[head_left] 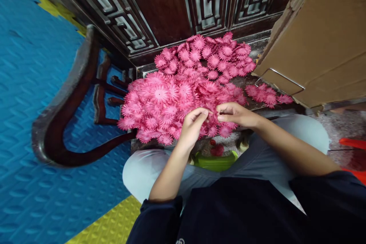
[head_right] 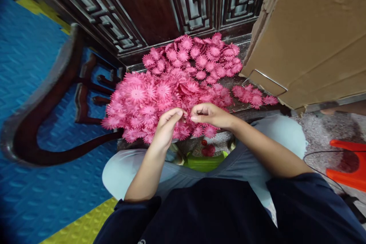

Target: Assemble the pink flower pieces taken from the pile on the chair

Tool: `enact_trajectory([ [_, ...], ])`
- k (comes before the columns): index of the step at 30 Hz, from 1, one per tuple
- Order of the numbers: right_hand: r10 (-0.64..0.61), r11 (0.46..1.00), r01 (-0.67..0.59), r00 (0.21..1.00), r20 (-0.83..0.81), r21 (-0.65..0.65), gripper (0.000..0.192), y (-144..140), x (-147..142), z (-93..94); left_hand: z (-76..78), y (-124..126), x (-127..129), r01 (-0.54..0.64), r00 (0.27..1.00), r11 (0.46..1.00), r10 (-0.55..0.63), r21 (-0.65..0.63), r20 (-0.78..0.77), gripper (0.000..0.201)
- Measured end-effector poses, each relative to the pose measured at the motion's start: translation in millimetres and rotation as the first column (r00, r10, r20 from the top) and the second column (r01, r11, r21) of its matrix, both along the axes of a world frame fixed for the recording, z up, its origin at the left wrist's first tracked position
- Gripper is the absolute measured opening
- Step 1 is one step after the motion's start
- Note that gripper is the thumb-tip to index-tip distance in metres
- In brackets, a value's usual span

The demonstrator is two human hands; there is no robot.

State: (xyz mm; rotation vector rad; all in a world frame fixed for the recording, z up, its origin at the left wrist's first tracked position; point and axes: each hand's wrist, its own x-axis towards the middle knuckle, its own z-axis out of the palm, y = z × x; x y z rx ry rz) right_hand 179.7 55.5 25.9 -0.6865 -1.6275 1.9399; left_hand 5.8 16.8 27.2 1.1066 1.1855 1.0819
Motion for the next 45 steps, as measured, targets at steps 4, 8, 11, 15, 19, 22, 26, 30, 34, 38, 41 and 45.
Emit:
enact_trajectory([
  [4,-0.016,1.0,0.016,1.0,-0.005,-0.019,0.026,1,1,0.9,0.4,-1,4,-0.006,0.995,0.999,0.012,0.053,-0.101,0.029],
  [8,-0.09,0.994,0.089,0.996,-0.005,-0.067,0.026,1,2,-1.4,3.4,-1,4,0.021,0.976,0.989,0.012,0.145,-0.219,0.022],
  [11,-0.116,0.989,0.114,0.993,-0.017,-0.098,0.027,2,3,-4.9,6.8,-1,2,0.061,0.966,0.981,-0.011,0.185,-0.259,0.019],
  [15,-0.137,0.986,0.129,0.988,-0.069,-0.107,0.026,2,4,-8.2,9.9,0,-1,0.113,0.962,0.98,-0.067,0.164,-0.265,0.015],
  [19,-0.144,0.986,0.136,0.986,-0.081,-0.096,0.027,1,4,-7.4,11.0,-1,-2,0.124,0.945,0.971,-0.052,0.205,-0.322,0.012],
  [22,-0.158,0.985,0.151,0.985,-0.073,-0.087,0.028,1,3,-6.1,11.3,-1,-1,0.111,0.93,0.965,-0.017,0.236,-0.367,0.011],
  [26,-0.147,0.987,0.142,0.986,-0.075,-0.074,0.029,2,3,-5.8,11.7,-1,0,0.079,0.933,0.968,0.014,0.24,-0.36,0.009],
  [30,-0.14,0.989,0.137,0.989,-0.042,-0.05,0.029,2,2,-4.1,11.1,-1,2,0.069,0.942,0.971,0.012,0.229,-0.335,0.009],
  [34,-0.093,0.995,0.094,0.995,0.028,-0.033,0.03,1,2,-1.9,10.0,-2,2,0.053,0.951,0.976,0.015,0.212,-0.31,0.009],
  [38,-0.092,0.996,0.092,0.996,0.014,0.003,0.027,0,2,-2.1,10.6,-1,2,0.041,0.969,0.984,0.003,0.174,-0.247,0.011],
  [41,-0.099,0.995,0.099,0.995,-0.007,0.019,0.025,0,3,-1.0,11.8,0,1,0.028,0.982,0.99,-0.001,0.136,-0.189,0.016],
  [45,-0.114,0.992,0.113,0.993,0.014,0.062,0.026,-3,1,1.9,12.0,0,2,0.018,0.99,0.995,-0.004,0.1,-0.143,0.022],
])
